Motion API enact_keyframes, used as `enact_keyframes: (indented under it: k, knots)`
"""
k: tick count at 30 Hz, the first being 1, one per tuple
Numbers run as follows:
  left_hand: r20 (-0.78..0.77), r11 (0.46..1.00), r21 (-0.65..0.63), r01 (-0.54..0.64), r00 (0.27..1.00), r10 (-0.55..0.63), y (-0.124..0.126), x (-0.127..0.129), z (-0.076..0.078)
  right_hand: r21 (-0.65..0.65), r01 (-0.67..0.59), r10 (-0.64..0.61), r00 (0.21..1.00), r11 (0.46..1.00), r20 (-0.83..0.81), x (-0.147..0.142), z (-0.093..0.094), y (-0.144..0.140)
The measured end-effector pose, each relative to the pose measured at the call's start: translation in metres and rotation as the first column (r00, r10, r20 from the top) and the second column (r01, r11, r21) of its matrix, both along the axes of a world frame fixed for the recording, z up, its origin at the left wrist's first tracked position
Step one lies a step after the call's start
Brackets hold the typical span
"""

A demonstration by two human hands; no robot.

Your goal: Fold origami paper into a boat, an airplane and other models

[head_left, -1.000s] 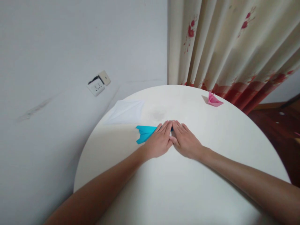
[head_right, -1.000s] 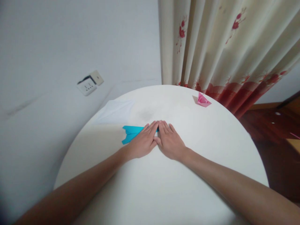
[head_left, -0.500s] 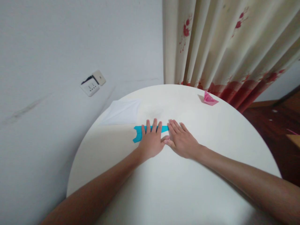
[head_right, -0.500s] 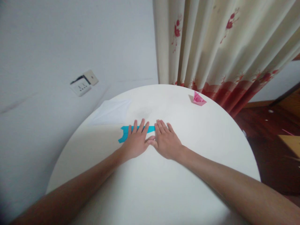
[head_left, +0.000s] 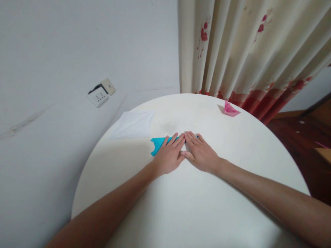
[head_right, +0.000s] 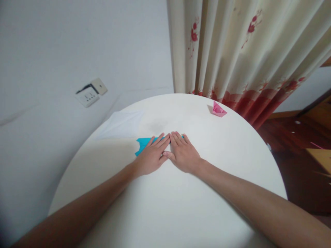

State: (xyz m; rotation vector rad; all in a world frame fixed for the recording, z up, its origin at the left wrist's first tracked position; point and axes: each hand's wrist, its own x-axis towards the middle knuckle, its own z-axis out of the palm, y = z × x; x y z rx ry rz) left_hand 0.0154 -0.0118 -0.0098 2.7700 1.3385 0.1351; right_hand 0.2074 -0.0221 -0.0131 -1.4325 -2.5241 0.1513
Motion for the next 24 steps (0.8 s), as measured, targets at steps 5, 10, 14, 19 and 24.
enact_keyframes:
  k: [5,10,14,19,24]
  knots:
    - [0.012,1.000,0.002,-0.001,1.000,0.001,0.0004,0.0002,-0.0008,-0.010,-0.006,0.006,1.000,1.000,-0.008,0.0003,-0.0012,0.0004]
    - [0.007,1.000,0.001,-0.011,1.000,0.011,0.0004,0.0009,-0.0005,-0.002,0.008,-0.008,1.000,1.000,-0.028,0.0011,-0.0020,0.0007]
    - [-0.010,1.000,0.001,-0.029,1.000,0.029,-0.0002,0.0013,0.0015,-0.007,0.018,-0.018,1.000,1.000,-0.025,0.0011,-0.0014,0.0005]
    - [-0.036,0.998,0.001,-0.069,0.997,0.069,-0.0022,0.0019,0.0035,-0.013,0.032,-0.032,0.999,0.999,-0.011,0.0012,0.0001,-0.0002]
    - [-0.047,0.986,0.016,-0.164,0.985,0.165,-0.0068,0.0038,0.0067,-0.023,0.079,-0.079,0.997,0.997,-0.003,0.0017,0.0022,-0.0023]
